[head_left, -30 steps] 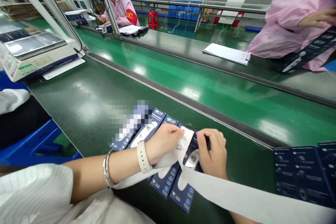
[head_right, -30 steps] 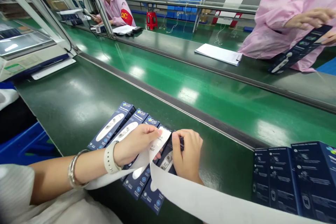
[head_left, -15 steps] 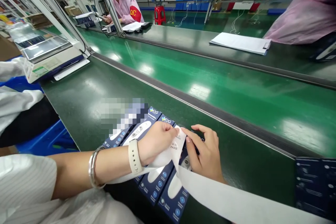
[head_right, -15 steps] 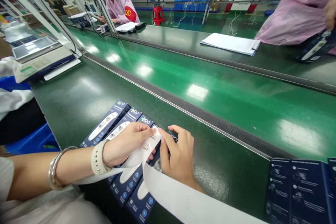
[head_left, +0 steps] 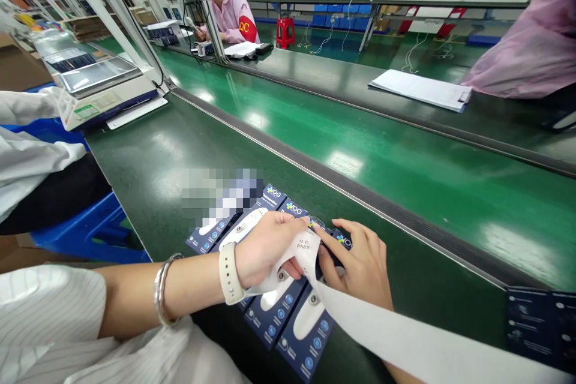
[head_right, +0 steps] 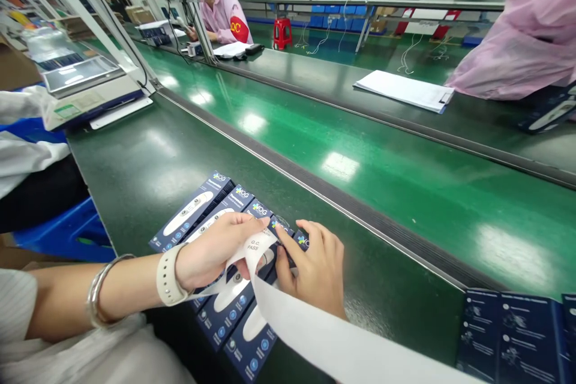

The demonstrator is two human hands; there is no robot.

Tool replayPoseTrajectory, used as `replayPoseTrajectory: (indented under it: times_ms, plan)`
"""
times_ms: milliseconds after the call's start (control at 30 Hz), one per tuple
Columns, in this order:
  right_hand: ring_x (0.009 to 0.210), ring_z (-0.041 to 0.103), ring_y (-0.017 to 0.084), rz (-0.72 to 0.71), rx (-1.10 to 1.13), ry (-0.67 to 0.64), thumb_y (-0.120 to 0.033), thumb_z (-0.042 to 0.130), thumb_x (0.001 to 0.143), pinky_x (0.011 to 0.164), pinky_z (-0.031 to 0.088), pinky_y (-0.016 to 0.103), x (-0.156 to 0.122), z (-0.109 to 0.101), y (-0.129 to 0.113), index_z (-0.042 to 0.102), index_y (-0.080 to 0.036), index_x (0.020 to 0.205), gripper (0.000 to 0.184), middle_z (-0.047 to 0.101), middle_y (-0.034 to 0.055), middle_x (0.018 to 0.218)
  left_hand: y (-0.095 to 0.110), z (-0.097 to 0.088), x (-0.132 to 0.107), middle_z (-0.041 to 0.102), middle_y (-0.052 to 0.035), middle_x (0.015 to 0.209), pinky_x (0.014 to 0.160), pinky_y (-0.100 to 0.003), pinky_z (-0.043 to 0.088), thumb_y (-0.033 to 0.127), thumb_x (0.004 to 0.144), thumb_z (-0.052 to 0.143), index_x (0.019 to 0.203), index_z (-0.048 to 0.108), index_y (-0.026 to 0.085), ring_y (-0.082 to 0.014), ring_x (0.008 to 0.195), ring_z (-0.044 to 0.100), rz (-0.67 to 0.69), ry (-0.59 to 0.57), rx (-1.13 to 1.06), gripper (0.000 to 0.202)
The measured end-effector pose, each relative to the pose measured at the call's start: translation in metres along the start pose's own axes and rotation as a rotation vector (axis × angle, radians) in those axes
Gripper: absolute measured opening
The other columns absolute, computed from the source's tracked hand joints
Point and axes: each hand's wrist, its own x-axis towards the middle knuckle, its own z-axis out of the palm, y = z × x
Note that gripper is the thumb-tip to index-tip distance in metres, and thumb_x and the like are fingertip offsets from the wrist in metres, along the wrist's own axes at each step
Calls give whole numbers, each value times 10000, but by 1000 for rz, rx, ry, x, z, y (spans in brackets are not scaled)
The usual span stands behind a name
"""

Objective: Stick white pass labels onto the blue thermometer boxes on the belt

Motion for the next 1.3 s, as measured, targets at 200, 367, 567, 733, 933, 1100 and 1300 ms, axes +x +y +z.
replayPoseTrajectory:
  times_ms: [200,367,567,733,933,1100,1300]
  plan:
    - [946,458,246,96,-5,-204,-390,470,818,763,360,416,20,-7,-1,597,-274,1058,296,546,72,967,-4,-6,-9,545,-26,501,367,-216,399,417,790,502,658,525,129,-97,383,470,63,-58,-113,318]
    - [942,469,234,304,218,-26,-395,486,809,791,374,402,20,1,-4,621,-211,823,229,536,77,949,-2,-8,-16,523,-11,513,414,-227,376,380,803,498,634,512,137,-104,425,482,108,-154,-175,296]
    - [1208,332,240,668,657,419,-366,423,842,979,248,482,-22,30,-32,398,-192,1182,382,368,117,1291,-10,-20,-17,526,-3,608,551,-248,375,407,811,500,650,499,146,-108,558,497,215,-163,-131,307]
    - [1285,205,238,713,639,469,-341,368,865,1016,184,493,-11,58,-84,327,-177,1241,412,220,142,1390,-9,-31,-16,430,29,579,532,-225,287,352,815,506,599,470,138,-75,531,372,265,-213,-31,306]
    - [1266,259,221,765,741,422,-364,352,879,1000,264,441,19,81,-118,238,-187,1313,482,228,143,1391,5,-60,-21,430,26,596,534,-227,285,378,832,456,639,484,140,-86,556,377,352,-135,146,308]
    - [997,511,175,598,903,415,-364,314,905,905,364,363,33,47,-89,526,-195,1055,310,561,60,1041,14,-80,-23,374,38,589,522,-221,265,391,854,404,614,449,146,-81,563,335,470,-82,320,345]
    - [744,568,130,452,1033,98,-314,605,758,645,461,234,50,10,-79,576,-225,922,188,607,10,844,14,-77,-23,311,55,551,470,-219,217,435,856,384,611,423,151,-73,527,282,558,-65,416,378]
